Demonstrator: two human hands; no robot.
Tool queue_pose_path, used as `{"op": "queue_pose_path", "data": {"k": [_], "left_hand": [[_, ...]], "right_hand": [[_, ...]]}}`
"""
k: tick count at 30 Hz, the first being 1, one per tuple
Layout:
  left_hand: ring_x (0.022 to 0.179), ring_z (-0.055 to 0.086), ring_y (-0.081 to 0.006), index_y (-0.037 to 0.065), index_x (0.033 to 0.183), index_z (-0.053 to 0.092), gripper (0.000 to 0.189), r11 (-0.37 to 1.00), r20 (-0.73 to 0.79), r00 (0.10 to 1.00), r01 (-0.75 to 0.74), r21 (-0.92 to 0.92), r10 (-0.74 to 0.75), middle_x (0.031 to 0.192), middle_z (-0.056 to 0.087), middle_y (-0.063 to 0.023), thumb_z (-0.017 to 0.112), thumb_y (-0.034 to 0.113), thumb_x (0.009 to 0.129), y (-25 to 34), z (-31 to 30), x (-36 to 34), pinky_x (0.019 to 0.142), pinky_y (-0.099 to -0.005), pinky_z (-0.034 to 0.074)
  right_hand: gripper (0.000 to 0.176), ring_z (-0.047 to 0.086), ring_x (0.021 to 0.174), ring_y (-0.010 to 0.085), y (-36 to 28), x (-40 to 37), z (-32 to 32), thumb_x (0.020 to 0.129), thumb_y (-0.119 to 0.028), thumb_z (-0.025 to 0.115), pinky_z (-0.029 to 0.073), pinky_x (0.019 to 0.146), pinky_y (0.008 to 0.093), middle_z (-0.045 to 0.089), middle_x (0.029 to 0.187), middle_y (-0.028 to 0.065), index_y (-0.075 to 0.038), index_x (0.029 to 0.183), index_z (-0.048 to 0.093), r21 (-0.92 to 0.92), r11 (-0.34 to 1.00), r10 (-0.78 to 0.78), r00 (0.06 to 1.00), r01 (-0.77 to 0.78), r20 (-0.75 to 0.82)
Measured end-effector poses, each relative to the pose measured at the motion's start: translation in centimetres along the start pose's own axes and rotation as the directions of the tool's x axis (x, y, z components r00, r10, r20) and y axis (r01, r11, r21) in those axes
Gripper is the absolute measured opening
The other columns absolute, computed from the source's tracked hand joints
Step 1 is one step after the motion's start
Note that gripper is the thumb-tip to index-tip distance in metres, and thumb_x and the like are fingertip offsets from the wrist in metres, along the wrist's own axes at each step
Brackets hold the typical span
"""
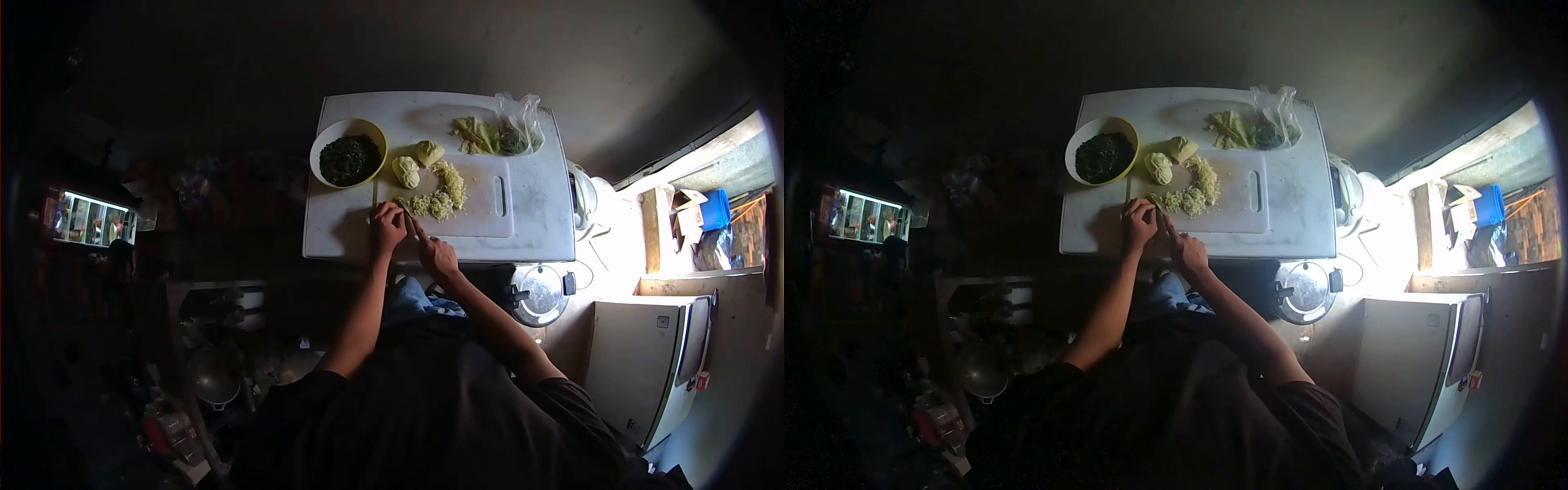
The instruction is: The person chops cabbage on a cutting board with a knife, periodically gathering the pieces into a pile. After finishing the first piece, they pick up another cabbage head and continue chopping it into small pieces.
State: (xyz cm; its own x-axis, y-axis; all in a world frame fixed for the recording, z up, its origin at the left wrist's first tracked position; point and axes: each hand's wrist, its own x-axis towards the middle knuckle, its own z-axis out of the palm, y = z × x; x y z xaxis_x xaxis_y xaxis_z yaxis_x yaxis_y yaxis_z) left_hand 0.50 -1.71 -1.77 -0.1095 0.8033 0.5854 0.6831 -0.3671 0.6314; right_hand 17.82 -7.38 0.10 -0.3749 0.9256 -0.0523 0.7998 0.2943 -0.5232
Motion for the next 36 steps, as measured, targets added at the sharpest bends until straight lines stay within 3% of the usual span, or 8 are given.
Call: {"op": "queue_pose_path", "data": {"k": [15,18,20,26,36], "left_hand": [[0.089,0.064,-0.0323,0.004,0.088,0.071,0.004,0.997,0.073,0.995,-0.073,0.013,0.072,0.09,0.066,-0.0101,0.071,0.005,0.084,0.2,-0.5,0.5,0.08,-0.0415,0.051],[0.093,0.063,-0.0329,0.004,0.096,0.071,0.012,0.998,0.031,0.998,-0.045,-0.052,0.047,0.093,0.066,-0.0106,0.072,0.008,0.084,0.5,-0.3,0.4,0.082,-0.0437,0.049],[0.093,0.059,-0.0336,0.007,0.097,0.068,0.018,0.992,-0.054,0.992,-0.112,0.056,0.115,0.097,0.064,-0.0103,0.072,0.011,0.08,1.4,-1.0,1.0,0.083,-0.0474,0.047],[0.095,0.06,-0.0344,0.008,0.093,0.066,0.02,0.98,0.009,1.0,0.001,0.198,-0.003,0.098,0.066,-0.0098,0.066,0.01,0.073,0.8,-1.2,0.4,0.085,-0.0463,0.047],[0.093,0.059,-0.0319,0.01,0.086,0.07,0.012,0.979,0.014,0.999,-0.038,0.199,0.036,0.093,0.064,-0.0059,0.074,0.014,0.076,0.7,-1.0,0.6,0.08,-0.0452,0.048]], "right_hand": [[0.072,0.069,0.074,0.0451,-0.5,-0.3,-2.7,0.095,-0.014,0.049,0.054,0.069,0.058,0.069,0.083,0.026,-0.032,0.16,0.021,-0.029,0.993,0.114,0.993,-0.113,0.035],[0.072,0.069,0.075,0.0458,-0.6,-0.6,-3.5,0.095,-0.015,0.049,0.054,0.069,0.0584,0.069,0.082,0.0265,-0.032,0.159,0.021,-0.031,0.986,0.169,0.982,-0.167,0.084],[0.071,0.069,0.074,0.046,-0.7,-0.8,-3.6,0.096,-0.015,0.049,0.053,0.068,0.0588,0.069,0.08,0.0264,-0.032,0.159,0.022,-0.016,0.99,0.144,0.987,-0.143,0.069],[0.07,0.069,0.071,0.045,-1.3,-1.2,-4.0,0.096,-0.016,0.049,0.053,0.067,0.0586,0.069,0.077,0.0247,-0.031,0.159,0.023,0.002,0.99,0.142,0.987,-0.143,0.073],[0.069,0.069,0.073,0.0439,-1.4,-1.2,-4.1,0.095,-0.017,0.048,0.053,0.068,0.0577,0.07,0.082,0.0235,-0.031,0.159,0.025,-0.044,0.992,0.124,0.987,-0.12,0.103]]}}
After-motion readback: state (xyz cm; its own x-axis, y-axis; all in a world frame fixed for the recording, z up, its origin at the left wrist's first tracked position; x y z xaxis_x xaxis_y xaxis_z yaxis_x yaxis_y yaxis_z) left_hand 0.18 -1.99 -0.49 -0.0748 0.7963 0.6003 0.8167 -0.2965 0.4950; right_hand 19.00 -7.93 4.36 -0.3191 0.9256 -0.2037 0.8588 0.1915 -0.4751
